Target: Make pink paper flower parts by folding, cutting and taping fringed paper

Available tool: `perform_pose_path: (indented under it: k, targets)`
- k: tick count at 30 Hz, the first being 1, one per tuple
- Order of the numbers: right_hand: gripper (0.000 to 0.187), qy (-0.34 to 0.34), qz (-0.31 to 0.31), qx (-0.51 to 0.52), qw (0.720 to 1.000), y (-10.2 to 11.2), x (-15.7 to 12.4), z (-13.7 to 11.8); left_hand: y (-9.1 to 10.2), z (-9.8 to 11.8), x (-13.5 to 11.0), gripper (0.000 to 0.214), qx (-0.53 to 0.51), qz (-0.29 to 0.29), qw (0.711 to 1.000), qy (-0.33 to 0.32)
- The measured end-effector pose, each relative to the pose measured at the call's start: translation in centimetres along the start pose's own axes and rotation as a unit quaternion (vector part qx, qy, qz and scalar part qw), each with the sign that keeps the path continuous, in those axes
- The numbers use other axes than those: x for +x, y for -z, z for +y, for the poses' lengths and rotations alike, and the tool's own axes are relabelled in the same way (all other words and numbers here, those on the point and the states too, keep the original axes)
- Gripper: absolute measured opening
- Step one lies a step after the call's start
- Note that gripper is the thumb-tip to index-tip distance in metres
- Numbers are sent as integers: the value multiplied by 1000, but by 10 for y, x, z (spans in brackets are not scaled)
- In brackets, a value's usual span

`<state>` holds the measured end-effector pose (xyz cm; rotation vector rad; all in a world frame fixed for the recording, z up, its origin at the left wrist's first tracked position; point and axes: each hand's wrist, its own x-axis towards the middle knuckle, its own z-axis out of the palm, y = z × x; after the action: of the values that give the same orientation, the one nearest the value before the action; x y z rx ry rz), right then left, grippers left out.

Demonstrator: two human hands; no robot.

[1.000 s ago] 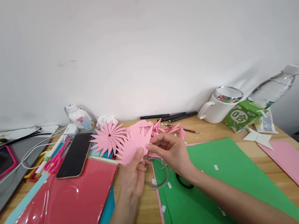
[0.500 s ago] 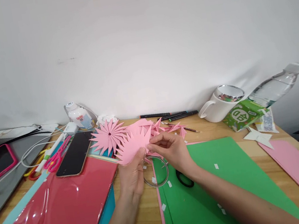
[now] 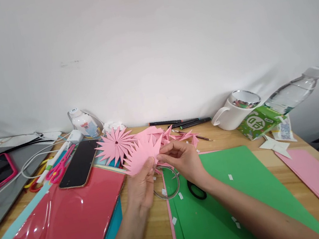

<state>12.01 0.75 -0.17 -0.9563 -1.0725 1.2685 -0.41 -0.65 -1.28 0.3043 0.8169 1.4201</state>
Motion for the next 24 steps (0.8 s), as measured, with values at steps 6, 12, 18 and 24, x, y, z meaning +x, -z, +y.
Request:
perform_pose_path:
  k: [6,12,18,24]
  targets:
    - [31,-9,-13,5,1000,1,1,0,-3,1,-1,28,21,15,1000,-10]
    - [25,58,-2,-51,997,2,0,4,-3,2,-2,31,34,6,999,-8]
    - [24,94,39,-67,993,-5,-5,9,-3,0,-3,27,27,7,999,-17]
    - [25,111,-18,-113,987,2,-3,3,-2,0,-2,28,14,3,1000,-9]
